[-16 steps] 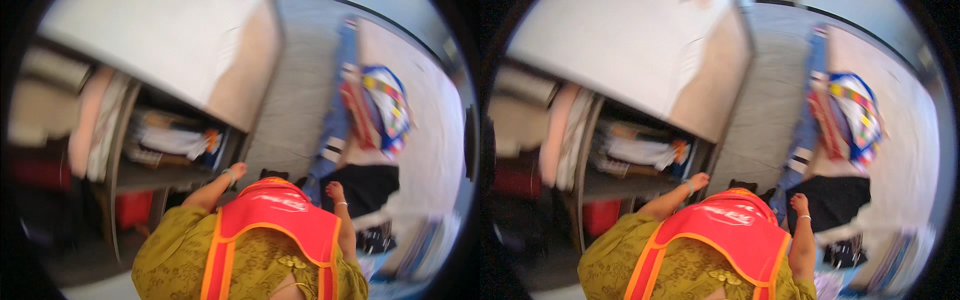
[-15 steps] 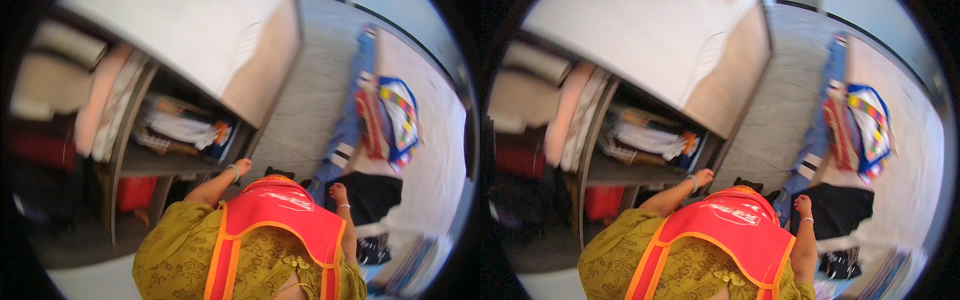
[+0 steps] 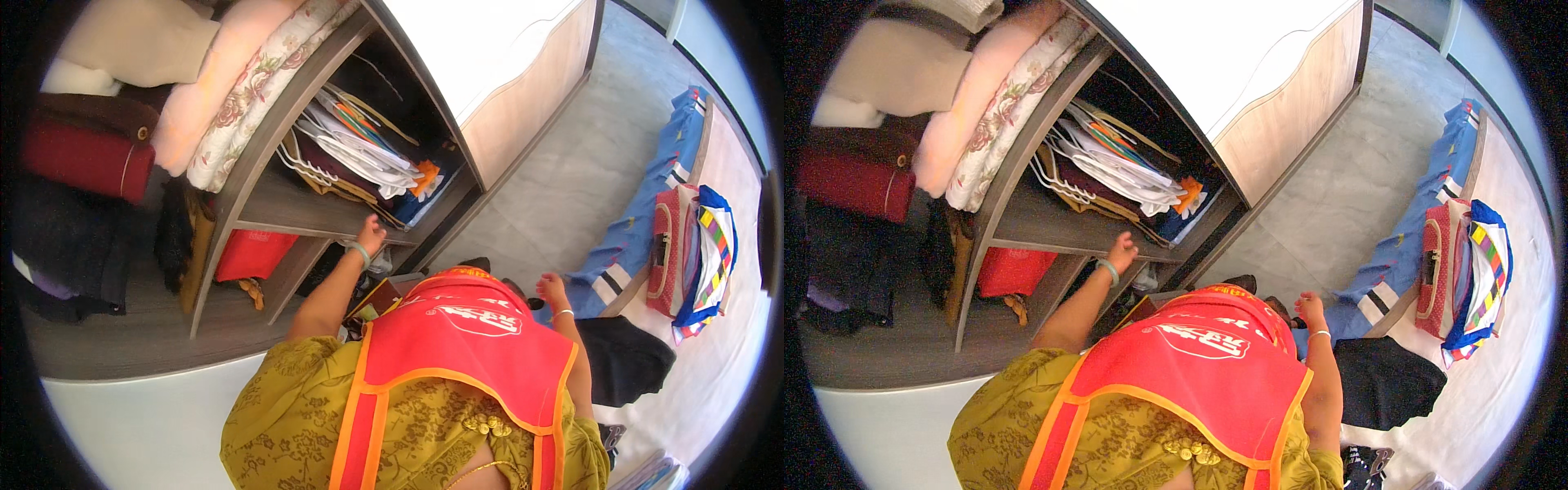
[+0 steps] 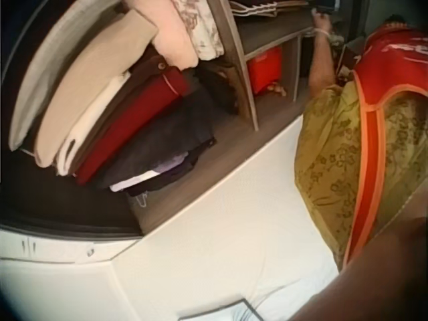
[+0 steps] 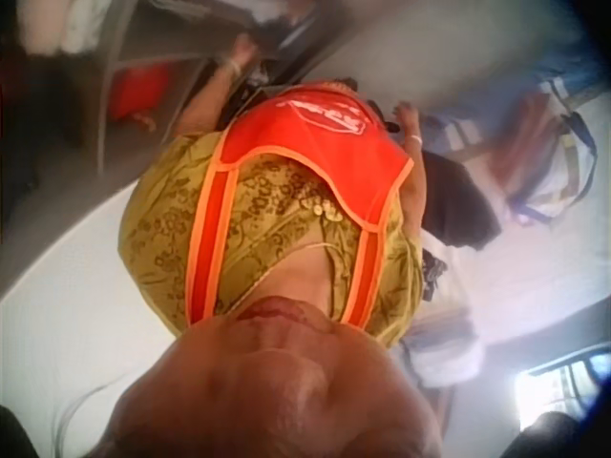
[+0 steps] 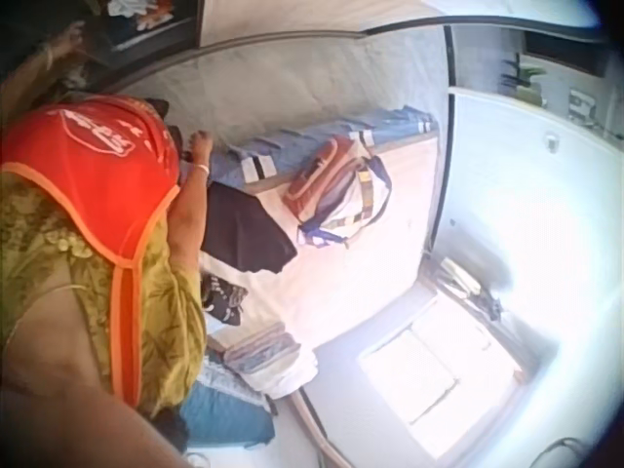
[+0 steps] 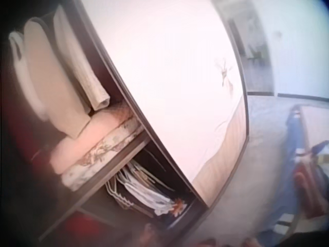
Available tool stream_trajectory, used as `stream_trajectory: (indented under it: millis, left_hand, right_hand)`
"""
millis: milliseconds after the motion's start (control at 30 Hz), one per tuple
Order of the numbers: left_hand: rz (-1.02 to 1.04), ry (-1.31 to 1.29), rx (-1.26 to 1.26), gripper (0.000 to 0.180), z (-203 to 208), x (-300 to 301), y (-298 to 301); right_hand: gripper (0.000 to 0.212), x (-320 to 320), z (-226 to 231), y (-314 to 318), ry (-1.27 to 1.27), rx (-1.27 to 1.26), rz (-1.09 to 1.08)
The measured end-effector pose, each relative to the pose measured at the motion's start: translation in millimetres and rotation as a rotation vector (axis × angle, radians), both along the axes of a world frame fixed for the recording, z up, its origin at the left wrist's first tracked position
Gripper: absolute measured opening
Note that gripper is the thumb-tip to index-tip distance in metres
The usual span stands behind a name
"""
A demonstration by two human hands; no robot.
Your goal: The person removes items of clothing from a closet shelf, places them into a storage bag on a bed, and then gathers more clothes from the closet.
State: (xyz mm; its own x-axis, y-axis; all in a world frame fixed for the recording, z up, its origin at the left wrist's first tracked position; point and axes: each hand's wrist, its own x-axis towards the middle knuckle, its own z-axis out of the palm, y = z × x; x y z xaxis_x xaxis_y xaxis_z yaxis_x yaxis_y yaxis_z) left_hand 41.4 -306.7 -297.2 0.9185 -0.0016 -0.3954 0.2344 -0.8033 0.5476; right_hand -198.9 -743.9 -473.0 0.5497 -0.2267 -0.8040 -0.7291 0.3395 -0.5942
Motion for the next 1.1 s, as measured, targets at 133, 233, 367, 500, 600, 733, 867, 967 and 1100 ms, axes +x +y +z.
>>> stream_trajectory:
  millis: [133, 233, 367, 500, 600, 733, 867, 967, 1100]
  left_hand:
    - [0.007, -0.132, -0.058, 0.056, 35.9, 63.0, 9.1]
    - [-0.100, -0.301, -0.005, 0.061, 52.8, 117.8, 17.7]
    - [-0.170, -0.617, -0.051, 0.065, 88.7, 182.8, -21.5]
    - [-0.181, -0.824, 0.135, 0.062, 119.9, 231.1, -45.1]
    - [-0.240, -0.792, 0.290, 0.061, 131.2, 254.7, -56.1]
    - [-0.280, -0.746, 0.392, 0.062, 118.0, 288.2, -40.4]
    - [-0.108, -0.735, 0.175, 0.057, 115.1, 301.4, 2.4]
    - [-0.196, -0.579, 0.416, 0.039, 124.4, 298.6, 8.1]
    - [-0.239, -0.805, 0.389, 0.038, 119.2, 295.3, 24.4]
  right_hand:
    - [0.027, -8.1, 7.3, 17.4, 0.017, -0.029, 0.029]
    - [0.026, -21.6, 13.6, 27.2, 0.041, -0.088, 0.020]
    - [0.024, -63.4, 8.0, 27.5, 0.076, -0.151, -0.054]
    - [0.024, -98.6, 20.0, 32.2, 0.134, -0.129, -0.130]
    - [0.024, -102.6, 35.4, 30.5, 0.190, -0.185, 0.003]
    - [0.027, -122.5, 9.2, 28.3, 0.229, -0.108, -0.088]
    - [0.024, -115.7, -5.5, 32.2, 0.215, -0.072, -0.043]
    - [0.023, -94.4, -4.1, 30.3, 0.188, -0.005, -0.068]
    - [0.020, -37.1, -4.3, 43.4, 0.026, -0.054, 0.023]
